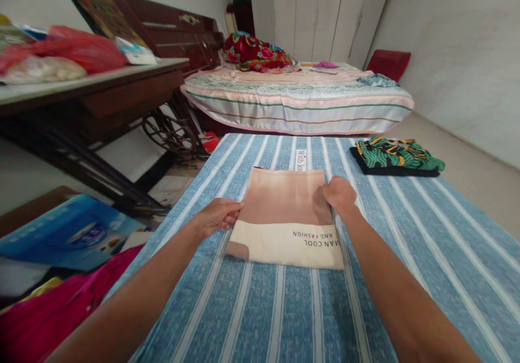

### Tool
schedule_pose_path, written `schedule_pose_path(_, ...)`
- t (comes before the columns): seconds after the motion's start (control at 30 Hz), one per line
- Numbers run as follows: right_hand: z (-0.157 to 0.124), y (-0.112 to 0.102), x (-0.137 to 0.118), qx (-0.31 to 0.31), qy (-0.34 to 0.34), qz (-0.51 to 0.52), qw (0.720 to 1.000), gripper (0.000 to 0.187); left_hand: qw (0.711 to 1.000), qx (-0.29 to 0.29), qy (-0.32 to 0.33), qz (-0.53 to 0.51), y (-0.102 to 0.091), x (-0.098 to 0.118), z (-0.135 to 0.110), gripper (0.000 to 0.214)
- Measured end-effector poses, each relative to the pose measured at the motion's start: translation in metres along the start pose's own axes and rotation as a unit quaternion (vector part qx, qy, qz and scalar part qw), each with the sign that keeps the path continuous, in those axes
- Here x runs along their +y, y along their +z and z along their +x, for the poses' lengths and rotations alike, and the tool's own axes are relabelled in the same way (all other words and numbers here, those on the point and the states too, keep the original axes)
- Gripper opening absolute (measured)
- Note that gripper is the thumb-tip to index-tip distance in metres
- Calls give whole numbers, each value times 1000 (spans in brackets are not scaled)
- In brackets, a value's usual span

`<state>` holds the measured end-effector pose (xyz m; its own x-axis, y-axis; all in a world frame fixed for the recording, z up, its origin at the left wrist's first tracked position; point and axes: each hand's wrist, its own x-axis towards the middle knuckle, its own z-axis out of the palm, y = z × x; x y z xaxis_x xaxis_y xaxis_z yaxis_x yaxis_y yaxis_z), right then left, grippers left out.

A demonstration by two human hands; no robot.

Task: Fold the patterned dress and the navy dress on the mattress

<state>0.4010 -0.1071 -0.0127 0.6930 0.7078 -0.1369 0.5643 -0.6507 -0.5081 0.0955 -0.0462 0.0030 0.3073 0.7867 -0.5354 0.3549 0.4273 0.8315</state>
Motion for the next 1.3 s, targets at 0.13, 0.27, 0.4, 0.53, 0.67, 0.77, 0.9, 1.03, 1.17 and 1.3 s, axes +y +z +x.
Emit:
schedule_pose_path(0.13,-49,8,-10,45,-211,-123,969,22,999,-34,15,-8,-8,-19,-37,41)
schedule_pose_path(0.27,-95,31,-21,-10,-427,-140,893,34,998,0,69,12,-3,-36,-58,52)
schedule_pose_path(0.4,-111,49,-38,-43,-450,-136,882,54,995,-13,102,4,6,-48,-67,61)
schedule_pose_path(0.53,-103,60,-61,-77,-423,-143,892,64,989,-38,137,-44,9,-58,-70,67)
schedule_pose_path(0.67,-94,72,-70,-95,-381,-168,904,70,988,-32,148,-40,10,-64,-73,67)
schedule_pose_path(0.77,-93,79,-67,-79,-377,-177,906,71,988,8,153,20,12,-67,-73,53)
schedule_pose_path(0.9,-95,83,-64,-66,-380,-178,905,72,984,71,153,64,15,-70,-69,39)
schedule_pose_path(1.03,-96,83,-64,-69,-372,-180,908,70,974,137,156,95,18,-73,-66,40)
schedule_pose_path(1.17,-96,83,-64,-61,-373,-178,908,69,947,176,143,229,22,-70,-68,42)
schedule_pose_path(1.3,-97,82,-65,-53,-376,-170,910,69,914,180,132,340,22,-61,-72,41)
